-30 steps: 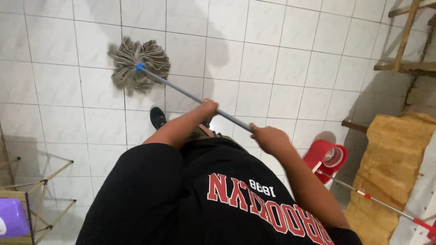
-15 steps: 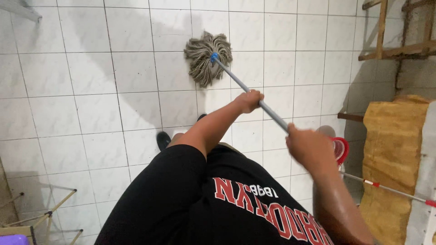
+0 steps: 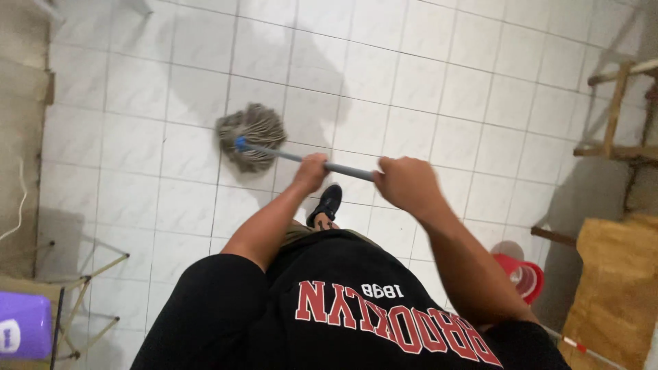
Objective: The person mops a tiled floor using a string mop, moving back and forth across the room while navigating around scattered items such as clothes, a blue bin, and a red bucket. The mop is continuously pushed and pulled to cover different sections of the floor.
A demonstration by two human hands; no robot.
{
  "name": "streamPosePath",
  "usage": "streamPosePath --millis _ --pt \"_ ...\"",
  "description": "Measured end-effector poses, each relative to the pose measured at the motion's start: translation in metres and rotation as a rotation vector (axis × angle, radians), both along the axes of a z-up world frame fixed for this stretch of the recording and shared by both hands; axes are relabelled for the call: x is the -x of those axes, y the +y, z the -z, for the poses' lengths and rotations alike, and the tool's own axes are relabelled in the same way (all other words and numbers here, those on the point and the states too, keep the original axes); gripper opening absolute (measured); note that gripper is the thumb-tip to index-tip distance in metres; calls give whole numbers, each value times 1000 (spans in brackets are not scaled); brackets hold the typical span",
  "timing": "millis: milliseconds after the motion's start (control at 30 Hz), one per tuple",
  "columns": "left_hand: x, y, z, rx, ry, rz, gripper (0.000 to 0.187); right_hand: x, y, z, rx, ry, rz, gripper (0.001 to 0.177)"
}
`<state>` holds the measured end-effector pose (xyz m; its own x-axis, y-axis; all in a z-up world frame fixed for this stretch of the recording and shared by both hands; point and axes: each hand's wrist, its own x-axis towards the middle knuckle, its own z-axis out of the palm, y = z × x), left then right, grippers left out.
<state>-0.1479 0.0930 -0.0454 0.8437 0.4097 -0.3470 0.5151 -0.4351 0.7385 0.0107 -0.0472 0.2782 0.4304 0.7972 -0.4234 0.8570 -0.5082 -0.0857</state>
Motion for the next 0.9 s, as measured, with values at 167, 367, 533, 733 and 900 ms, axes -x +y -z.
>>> streamPosePath --millis 167,367,533,733,900 --pt "95 59 11 -175 205 -53 30 68 55 48 -91 160 -29 28" --pt "145 52 45 -183 308 131 27 119 29 77 208 296 87 29" --pt "97 10 -9 -327 -137 234 18 124 -13 -49 91 308 370 26" --pt "37 -9 -83 -63 -185 275 26 118 -62 -48 -678 210 643 22" --pt "66 4 -87 -1 -146 242 24 153 -12 -37 -1099 233 323 43"
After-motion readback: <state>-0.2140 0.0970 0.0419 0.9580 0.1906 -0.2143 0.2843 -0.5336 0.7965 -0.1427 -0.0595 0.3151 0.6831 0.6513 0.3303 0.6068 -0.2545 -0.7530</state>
